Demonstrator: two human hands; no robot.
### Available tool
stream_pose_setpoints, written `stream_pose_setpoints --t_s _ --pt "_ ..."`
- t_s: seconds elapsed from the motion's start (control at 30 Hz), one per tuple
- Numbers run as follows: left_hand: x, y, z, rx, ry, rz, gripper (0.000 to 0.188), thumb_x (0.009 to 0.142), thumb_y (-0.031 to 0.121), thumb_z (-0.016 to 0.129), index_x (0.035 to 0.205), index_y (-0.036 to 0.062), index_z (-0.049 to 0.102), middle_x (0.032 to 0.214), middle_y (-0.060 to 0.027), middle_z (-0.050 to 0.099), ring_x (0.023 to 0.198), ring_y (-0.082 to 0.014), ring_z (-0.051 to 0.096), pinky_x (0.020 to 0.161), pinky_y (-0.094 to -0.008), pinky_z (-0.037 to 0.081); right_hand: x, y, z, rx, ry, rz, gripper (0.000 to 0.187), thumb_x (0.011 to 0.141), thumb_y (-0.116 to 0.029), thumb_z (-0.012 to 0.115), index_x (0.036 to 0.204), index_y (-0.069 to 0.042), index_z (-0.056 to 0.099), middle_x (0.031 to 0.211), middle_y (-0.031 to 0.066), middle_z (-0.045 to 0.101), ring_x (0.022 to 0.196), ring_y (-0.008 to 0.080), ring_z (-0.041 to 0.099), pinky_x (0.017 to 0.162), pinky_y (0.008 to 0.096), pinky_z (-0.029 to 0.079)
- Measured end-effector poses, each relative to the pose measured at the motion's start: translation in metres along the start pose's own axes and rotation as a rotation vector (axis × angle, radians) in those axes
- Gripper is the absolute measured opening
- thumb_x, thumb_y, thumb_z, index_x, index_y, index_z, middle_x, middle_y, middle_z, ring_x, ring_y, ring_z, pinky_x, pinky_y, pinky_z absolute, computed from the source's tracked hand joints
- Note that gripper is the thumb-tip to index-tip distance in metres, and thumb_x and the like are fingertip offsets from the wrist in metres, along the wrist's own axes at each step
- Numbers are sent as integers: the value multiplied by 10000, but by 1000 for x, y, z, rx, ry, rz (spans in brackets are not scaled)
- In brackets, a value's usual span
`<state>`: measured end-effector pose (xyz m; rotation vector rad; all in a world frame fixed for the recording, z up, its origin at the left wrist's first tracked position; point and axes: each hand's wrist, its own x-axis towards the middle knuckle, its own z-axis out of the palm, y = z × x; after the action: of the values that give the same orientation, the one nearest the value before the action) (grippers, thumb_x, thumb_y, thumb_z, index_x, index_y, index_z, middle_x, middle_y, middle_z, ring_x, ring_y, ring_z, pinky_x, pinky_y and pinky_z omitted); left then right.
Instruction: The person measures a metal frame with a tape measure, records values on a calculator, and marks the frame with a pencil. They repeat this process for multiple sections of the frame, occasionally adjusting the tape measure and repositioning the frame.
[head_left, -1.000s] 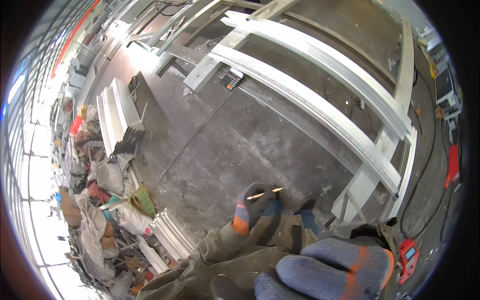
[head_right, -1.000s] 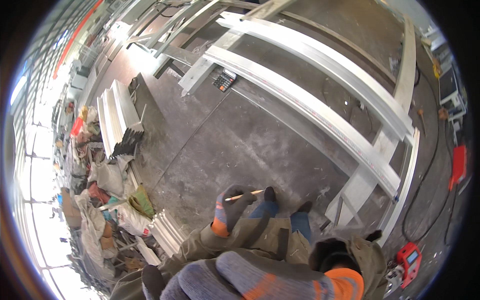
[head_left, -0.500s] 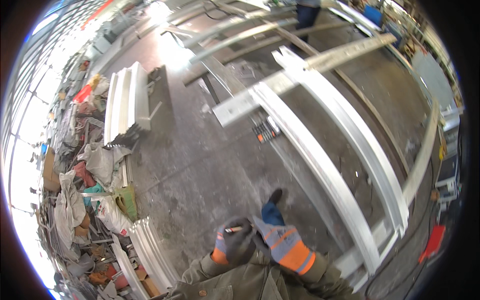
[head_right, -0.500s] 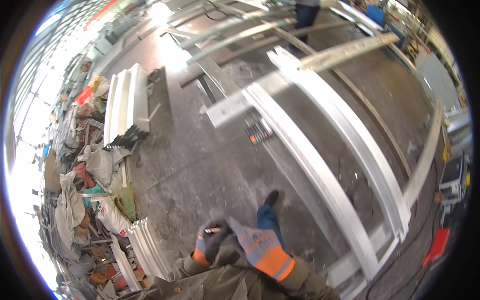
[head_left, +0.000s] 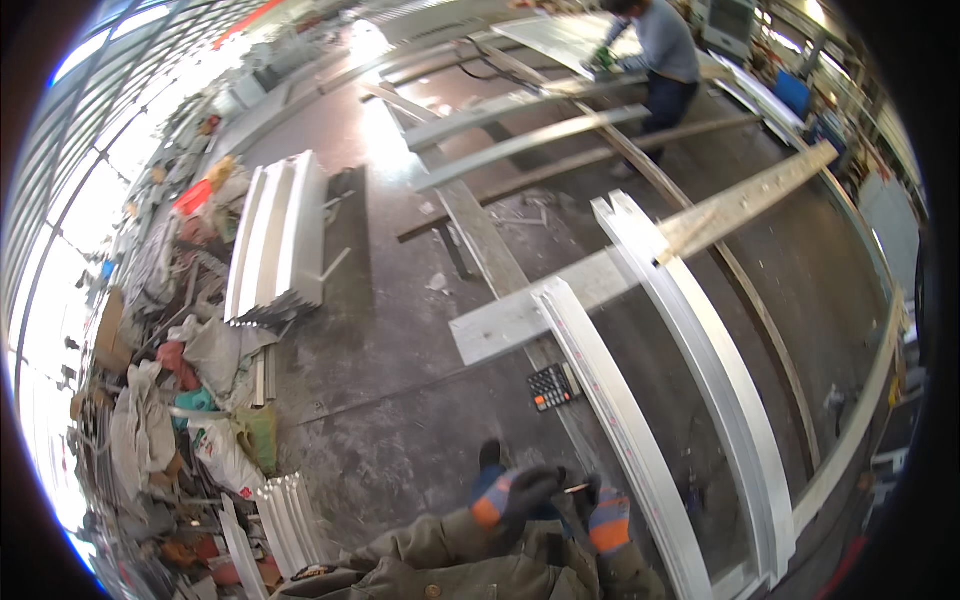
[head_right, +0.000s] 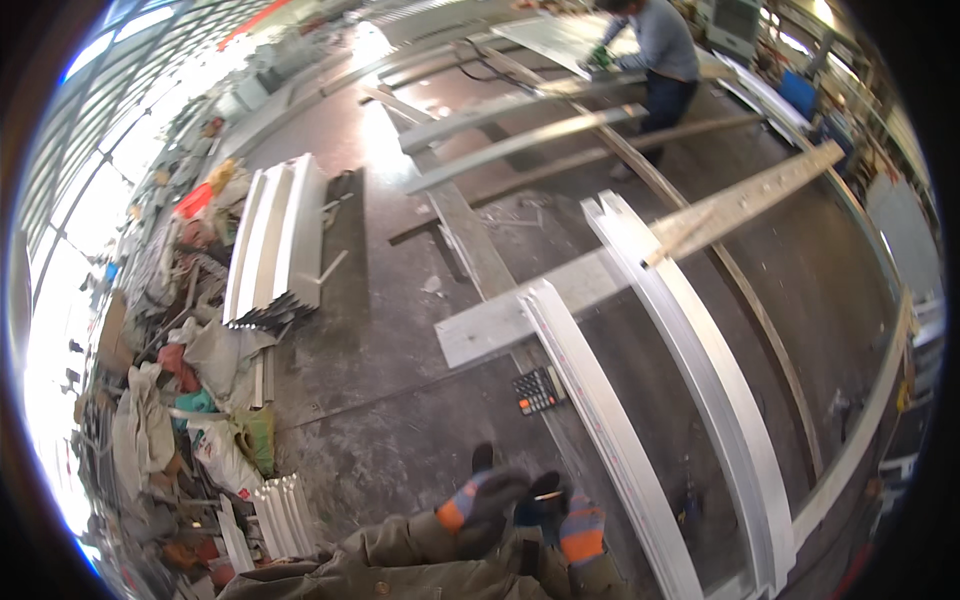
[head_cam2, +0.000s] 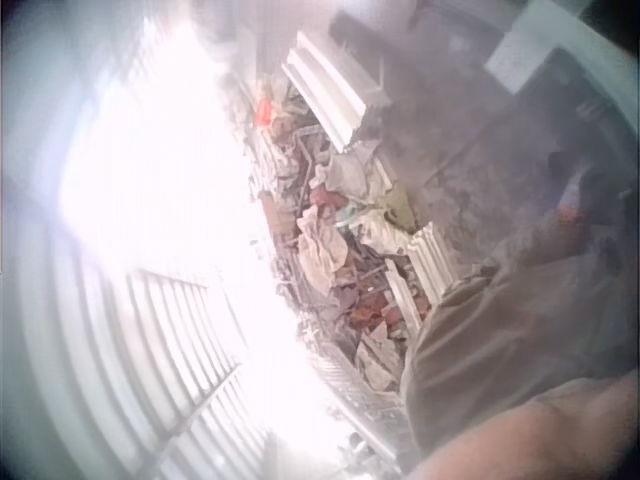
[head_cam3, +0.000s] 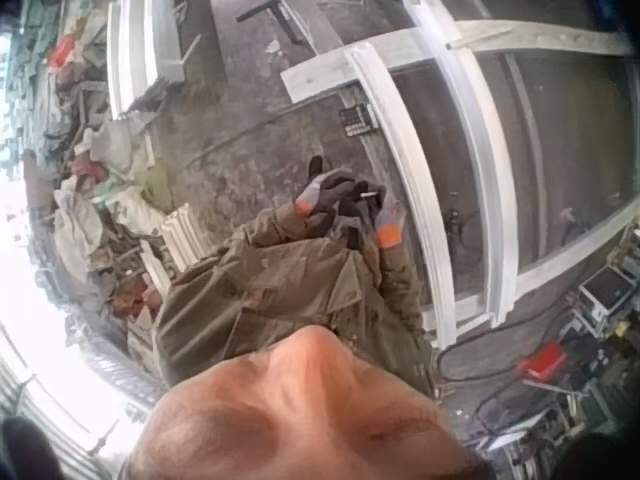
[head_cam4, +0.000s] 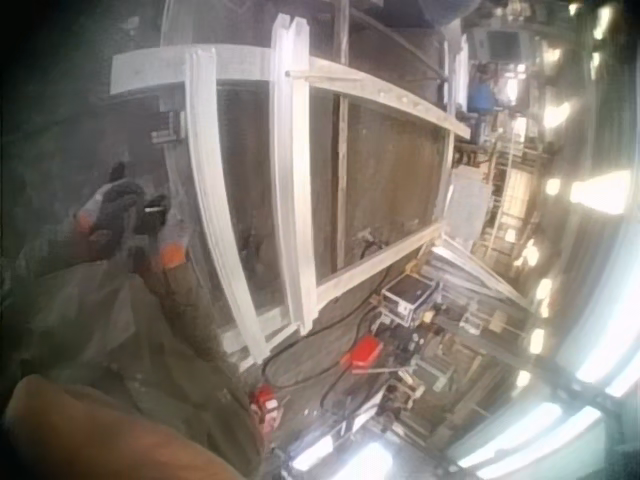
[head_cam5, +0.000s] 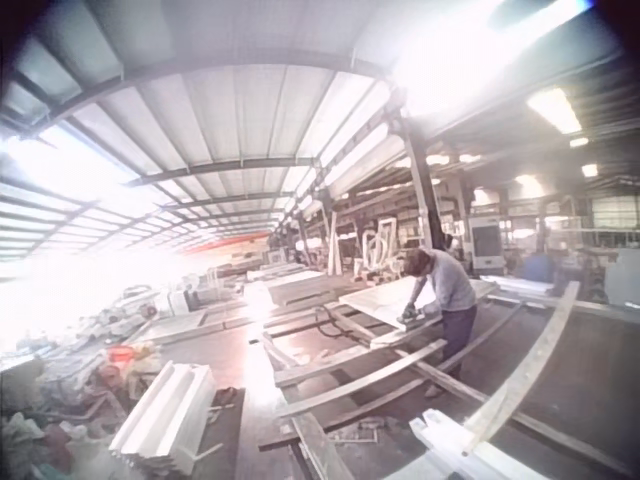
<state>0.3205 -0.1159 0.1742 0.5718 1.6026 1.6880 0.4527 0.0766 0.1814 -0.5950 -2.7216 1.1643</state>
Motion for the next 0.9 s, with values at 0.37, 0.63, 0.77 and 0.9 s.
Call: stream_pose_setpoints --t_s 0.37,0.63,0.77,0.9 --pt "304 -188 -144 658 21 -143 364 950 332 735 1252 128 729 1207 -226 729 1158 -416 677 979 -468 550 -67 -25 69 573 634 905 187 1062 -111 582 1185 -11 681 955 98 716 827 153 656 742 328 534" --pt "357 -273 -152 1096 -235 -142 372 948 352 701 1245 134 755 1158 -185 765 1089 -397 720 945 -445 562 -45 -118 133 656 775 1207 218 1066 -152 578 1200 -19 688 966 112 720 806 170 674 742 336 541" --pt "358 -294 -154 946 -258 -160 365 958 335 709 1244 113 755 1140 -178 777 1078 -319 738 933 -407 557 -49 -135 151 638 787 1284 228 1059 -156 579 1203 -9 676 973 120 721 823 182 686 746 350 553" --pt "362 -307 -155 779 -230 -111 295 985 233 718 1212 50 763 1089 -133 804 999 -169 728 897 -339 557 -60 -137 176 760 889 1343 254 1050 -169 583 1216 4 665 968 129 720 830 200 687 746 363 556"
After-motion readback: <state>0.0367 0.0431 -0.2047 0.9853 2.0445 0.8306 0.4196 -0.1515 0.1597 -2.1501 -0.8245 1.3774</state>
